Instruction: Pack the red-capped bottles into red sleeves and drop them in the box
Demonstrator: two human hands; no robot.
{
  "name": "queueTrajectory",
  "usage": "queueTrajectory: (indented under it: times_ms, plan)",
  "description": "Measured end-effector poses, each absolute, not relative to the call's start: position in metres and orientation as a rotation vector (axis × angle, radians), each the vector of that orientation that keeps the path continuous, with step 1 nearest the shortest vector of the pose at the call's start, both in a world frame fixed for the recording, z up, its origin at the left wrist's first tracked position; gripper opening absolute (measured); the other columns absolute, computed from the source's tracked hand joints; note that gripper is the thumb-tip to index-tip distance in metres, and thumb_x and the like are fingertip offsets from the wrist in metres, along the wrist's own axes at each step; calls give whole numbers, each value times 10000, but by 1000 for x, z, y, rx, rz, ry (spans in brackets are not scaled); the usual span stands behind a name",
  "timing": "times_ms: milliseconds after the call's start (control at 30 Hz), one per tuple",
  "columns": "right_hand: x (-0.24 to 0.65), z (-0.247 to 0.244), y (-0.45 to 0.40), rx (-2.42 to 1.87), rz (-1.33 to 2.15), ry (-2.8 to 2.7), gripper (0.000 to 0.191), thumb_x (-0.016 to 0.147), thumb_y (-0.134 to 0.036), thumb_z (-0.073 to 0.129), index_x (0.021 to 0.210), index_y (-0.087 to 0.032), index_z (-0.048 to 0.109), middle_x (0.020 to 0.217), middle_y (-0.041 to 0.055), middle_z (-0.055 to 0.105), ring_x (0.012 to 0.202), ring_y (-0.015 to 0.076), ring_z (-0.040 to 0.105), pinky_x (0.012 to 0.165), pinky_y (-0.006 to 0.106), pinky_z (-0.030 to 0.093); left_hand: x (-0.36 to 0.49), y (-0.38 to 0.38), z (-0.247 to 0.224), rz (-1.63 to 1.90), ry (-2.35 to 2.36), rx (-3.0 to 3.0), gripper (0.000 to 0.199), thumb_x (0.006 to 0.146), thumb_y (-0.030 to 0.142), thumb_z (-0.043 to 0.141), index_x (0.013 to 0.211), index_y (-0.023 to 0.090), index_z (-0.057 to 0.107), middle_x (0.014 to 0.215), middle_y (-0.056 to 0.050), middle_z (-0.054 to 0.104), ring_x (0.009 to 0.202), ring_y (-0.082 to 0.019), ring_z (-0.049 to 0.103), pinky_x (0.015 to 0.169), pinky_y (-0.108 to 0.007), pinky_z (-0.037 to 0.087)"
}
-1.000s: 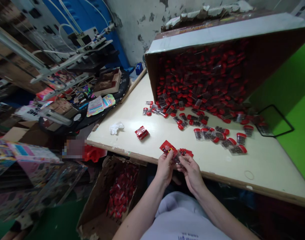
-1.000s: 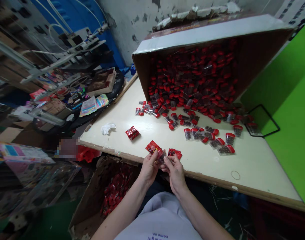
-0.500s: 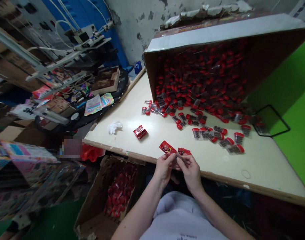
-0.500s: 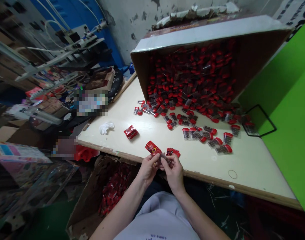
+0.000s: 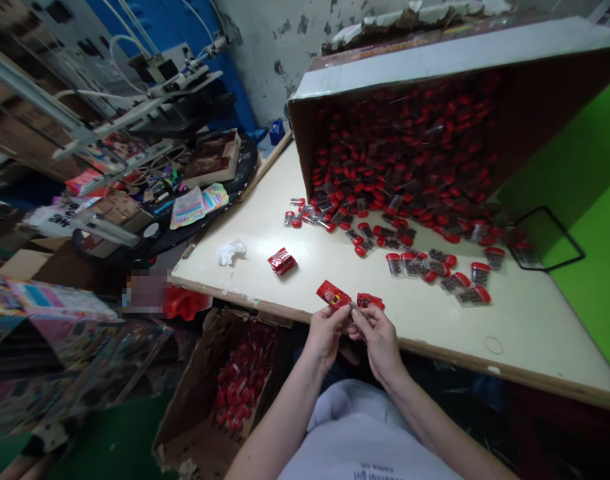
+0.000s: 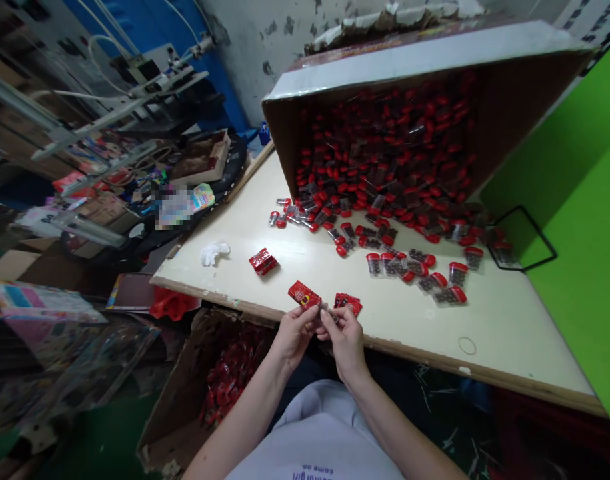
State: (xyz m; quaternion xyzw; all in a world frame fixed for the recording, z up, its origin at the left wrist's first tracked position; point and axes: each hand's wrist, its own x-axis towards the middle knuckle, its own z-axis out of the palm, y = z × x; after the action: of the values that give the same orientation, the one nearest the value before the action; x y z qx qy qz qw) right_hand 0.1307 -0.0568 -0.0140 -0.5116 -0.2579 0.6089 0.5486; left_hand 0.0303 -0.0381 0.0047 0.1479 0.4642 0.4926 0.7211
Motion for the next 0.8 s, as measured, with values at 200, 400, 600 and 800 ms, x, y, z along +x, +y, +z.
queueTrajectory:
  times_ms: [200, 400, 600, 800]
  plan:
    - [127, -7, -56, -1178, 1550, -494, 286, 689, -369, 736, 775, -161, 561, 597, -27, 602, 496, 74, 557, 457, 157, 465, 27, -38, 8, 1060, 1007, 365, 303, 652, 293, 744, 854, 72, 698, 665, -52, 636, 546, -77, 512, 530, -202, 392]
    - [123, -8, -58, -1171, 1508, -528, 282, 696, -363, 733, 792, -163, 559, 652, -15, 626, 517, 79, 580, 470, 167, 484, 25, -36, 11, 1059, 1019, 352, 270, 648, 277, 747, 815, 72, 693, 646, -47, 625, 548, -75, 510, 535, -196, 385]
    - [123, -12, -59, -1197, 1494, -598, 276, 723, -374, 707, 805, -163, 551, 645, -14, 624, 527, 92, 597, 489, 182, 504, 25, -32, 14, 1088, 1017, 261, 308, 665, 321, 730, 855, 83, 686, 815, -101, 677, 637, -110, 567, 569, -211, 404]
    - [130, -15, -60, -1236, 1379, -852, 245, 754, -365, 678, 820, -185, 525, 665, -7, 638, 556, 129, 630, 504, 224, 536, 23, -28, 18, 1046, 1082, 360, 304, 650, 342, 737, 779, 72, 686, 768, -113, 683, 667, -130, 590, 611, -219, 410]
